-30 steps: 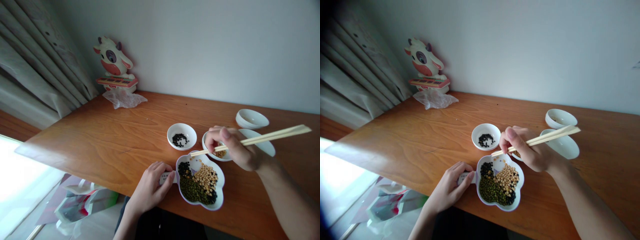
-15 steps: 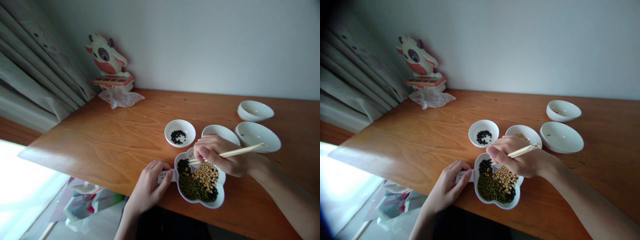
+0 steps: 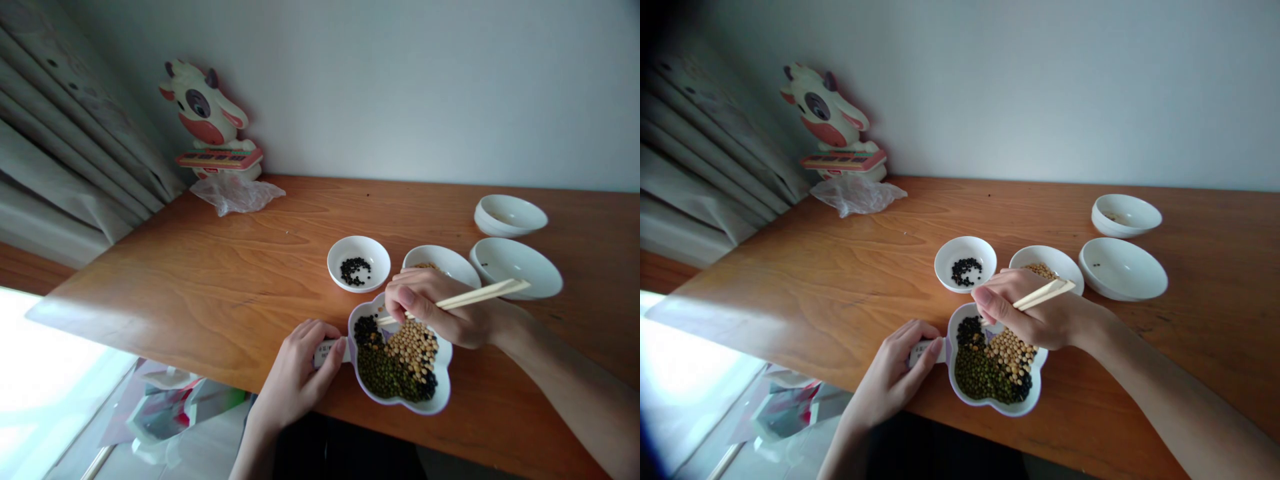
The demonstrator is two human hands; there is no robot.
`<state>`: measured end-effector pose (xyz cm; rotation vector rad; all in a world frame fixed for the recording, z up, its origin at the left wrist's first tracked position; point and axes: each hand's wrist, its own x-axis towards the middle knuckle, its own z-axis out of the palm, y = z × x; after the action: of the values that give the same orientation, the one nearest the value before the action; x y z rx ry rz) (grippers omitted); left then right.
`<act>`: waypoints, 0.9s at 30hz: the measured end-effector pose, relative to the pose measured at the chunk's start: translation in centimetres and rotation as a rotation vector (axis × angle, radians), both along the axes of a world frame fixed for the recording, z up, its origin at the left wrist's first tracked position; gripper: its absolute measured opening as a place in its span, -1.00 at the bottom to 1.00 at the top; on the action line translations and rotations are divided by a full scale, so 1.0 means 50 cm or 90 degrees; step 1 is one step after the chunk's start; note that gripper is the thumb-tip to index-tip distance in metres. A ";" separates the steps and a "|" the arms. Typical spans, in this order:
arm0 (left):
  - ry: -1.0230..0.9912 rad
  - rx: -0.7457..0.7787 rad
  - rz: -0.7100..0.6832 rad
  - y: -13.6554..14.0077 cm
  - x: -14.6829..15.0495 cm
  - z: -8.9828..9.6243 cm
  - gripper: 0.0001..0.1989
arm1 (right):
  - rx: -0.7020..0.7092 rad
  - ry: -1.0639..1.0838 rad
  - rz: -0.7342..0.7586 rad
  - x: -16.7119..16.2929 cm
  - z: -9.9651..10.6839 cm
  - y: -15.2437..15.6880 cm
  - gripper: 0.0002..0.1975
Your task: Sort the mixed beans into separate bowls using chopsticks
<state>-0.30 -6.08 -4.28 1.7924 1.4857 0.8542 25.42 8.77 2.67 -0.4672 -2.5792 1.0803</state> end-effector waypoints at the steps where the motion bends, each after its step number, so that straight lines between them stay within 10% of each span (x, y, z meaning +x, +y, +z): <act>1: 0.001 0.002 0.000 0.000 0.000 0.000 -0.78 | 0.004 -0.001 0.004 0.000 0.001 0.000 -0.34; 27: -0.006 -0.005 0.001 -0.002 0.000 -0.001 -0.78 | -0.024 -0.008 0.026 -0.003 -0.002 0.000 -0.33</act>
<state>-0.30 -6.19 -4.33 1.7794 1.4827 0.8549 25.25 8.77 2.58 -0.4335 -2.5935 1.1443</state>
